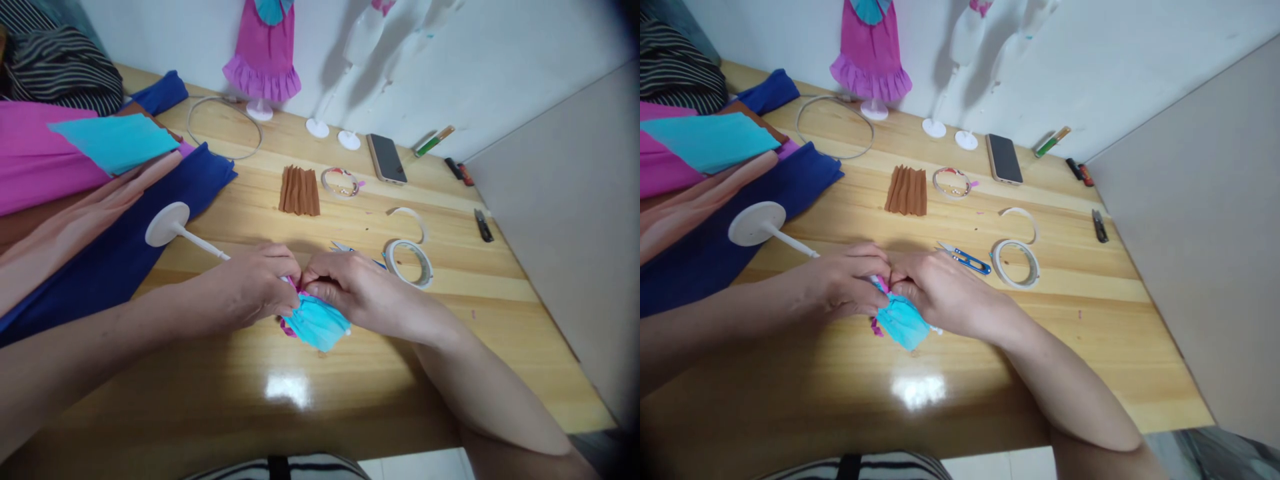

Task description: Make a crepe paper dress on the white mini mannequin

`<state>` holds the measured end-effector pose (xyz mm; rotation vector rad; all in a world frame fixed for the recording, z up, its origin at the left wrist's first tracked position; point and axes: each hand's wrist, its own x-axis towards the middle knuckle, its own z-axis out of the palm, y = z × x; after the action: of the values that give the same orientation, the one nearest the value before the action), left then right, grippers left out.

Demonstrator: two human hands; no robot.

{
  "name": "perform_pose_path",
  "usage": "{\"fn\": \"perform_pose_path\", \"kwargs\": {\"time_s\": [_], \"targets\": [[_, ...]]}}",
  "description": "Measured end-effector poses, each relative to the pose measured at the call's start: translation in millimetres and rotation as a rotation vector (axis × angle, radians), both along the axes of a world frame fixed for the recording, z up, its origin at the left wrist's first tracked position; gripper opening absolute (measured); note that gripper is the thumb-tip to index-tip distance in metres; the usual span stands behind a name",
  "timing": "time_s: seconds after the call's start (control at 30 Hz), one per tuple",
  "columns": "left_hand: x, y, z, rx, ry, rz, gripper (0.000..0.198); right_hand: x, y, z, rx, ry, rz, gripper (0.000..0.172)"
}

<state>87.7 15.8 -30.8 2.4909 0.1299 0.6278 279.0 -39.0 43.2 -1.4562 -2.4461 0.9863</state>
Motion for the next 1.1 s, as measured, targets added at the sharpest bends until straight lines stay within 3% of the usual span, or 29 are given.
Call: {"fn": "perform_pose_path", "kwargs": {"time_s": [0.33, 0.67, 0.87, 1.1], "targets": [[-2, -1, 2.2, -0.012, 0.002, -0.008, 0.021, 1, 1, -2.3, -0.009, 0.035, -0.032, 0.014], [2, -1, 3.5, -0.029, 0.082, 0.021, 0.02, -2, 1, -4.4, -0.009, 0.039, 0.018, 0.018], [2, 0, -0.4, -0.001, 0.03, 0.017, 0.021, 0, 1, -2.7, -0.011, 0.05, 0.071, 0.023], [-1, -1, 11.4, 0.111, 0.07, -0.016, 0.025, 1, 0, 0.7, -0.021, 0.012, 0.106, 0.022]]}}
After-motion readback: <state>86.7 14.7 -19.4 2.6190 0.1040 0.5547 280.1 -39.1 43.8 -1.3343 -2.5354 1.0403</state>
